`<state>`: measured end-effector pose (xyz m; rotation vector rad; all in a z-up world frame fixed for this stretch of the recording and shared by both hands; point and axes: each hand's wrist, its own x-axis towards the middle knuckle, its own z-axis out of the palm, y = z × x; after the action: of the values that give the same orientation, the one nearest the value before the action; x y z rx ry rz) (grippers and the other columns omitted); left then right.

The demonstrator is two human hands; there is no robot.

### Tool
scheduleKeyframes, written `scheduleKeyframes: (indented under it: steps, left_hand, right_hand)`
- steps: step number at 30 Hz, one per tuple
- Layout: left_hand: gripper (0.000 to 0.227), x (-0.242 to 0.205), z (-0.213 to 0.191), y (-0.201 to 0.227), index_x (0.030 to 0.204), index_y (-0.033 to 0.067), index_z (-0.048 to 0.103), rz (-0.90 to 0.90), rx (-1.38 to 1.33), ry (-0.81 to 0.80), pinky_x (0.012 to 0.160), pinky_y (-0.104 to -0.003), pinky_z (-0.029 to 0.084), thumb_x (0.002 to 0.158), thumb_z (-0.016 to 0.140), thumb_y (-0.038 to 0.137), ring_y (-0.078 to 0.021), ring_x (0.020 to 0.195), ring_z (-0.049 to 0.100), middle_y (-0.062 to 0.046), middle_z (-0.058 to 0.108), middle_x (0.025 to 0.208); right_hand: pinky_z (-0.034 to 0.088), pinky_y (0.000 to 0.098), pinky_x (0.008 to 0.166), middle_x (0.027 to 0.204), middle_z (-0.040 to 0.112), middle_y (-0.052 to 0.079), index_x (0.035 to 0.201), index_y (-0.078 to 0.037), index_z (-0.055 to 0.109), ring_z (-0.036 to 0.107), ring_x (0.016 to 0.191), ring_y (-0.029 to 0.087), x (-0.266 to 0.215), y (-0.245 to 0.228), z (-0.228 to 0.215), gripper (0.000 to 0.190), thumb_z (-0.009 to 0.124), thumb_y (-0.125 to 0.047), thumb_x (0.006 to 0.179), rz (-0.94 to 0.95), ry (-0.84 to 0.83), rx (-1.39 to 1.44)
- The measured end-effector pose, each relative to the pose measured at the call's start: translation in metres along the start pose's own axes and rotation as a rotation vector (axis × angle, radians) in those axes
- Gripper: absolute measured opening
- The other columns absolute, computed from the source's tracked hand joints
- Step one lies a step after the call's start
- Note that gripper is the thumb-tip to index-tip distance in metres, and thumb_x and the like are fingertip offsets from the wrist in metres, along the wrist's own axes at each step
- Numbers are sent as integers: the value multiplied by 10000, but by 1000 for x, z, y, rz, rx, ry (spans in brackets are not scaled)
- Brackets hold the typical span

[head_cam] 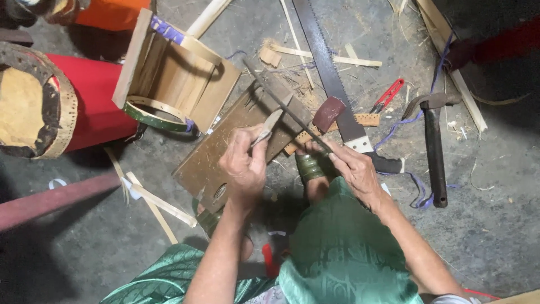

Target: The person uses a curved knife to shave and shape a small rectangular wooden piece, repeatedly turning it over and scraping its edges. They pause to inspect the piece and continue refining its surface with the knife.

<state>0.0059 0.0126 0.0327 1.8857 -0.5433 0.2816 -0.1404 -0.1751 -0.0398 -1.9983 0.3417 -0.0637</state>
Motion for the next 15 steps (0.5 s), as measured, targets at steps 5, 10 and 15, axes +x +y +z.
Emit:
scheduleKeyframes:
  steps: [5,10,15]
  left_hand:
    - [99,-6,-6,-4,884,28,672,-75,23,-91,657,-365,570,930,686,-59,-264,719,689,-141,719,836]
    - [109,-2,-10,-4,892,22,669,-110,14,-121,699,-380,588,916,695,-81,-255,755,707,-135,732,870]
    - [121,9,-17,-2,919,41,682,-274,4,-95,628,-361,634,897,724,-70,-258,713,731,-142,750,858]
  right_hand:
    - [560,495,903,1169,739,184,1348,-145,695,689,1085,391,1,29,12,331,575,-193,1043,11,25,6]
    - [545,496,943,1223,727,176,1337,-142,705,667,1141,376,-3,38,18,322,597,-186,1038,46,41,23]
    - [565,485,894,1201,737,140,1344,-191,706,689,1096,381,8,42,17,323,617,-235,1037,56,75,-93]
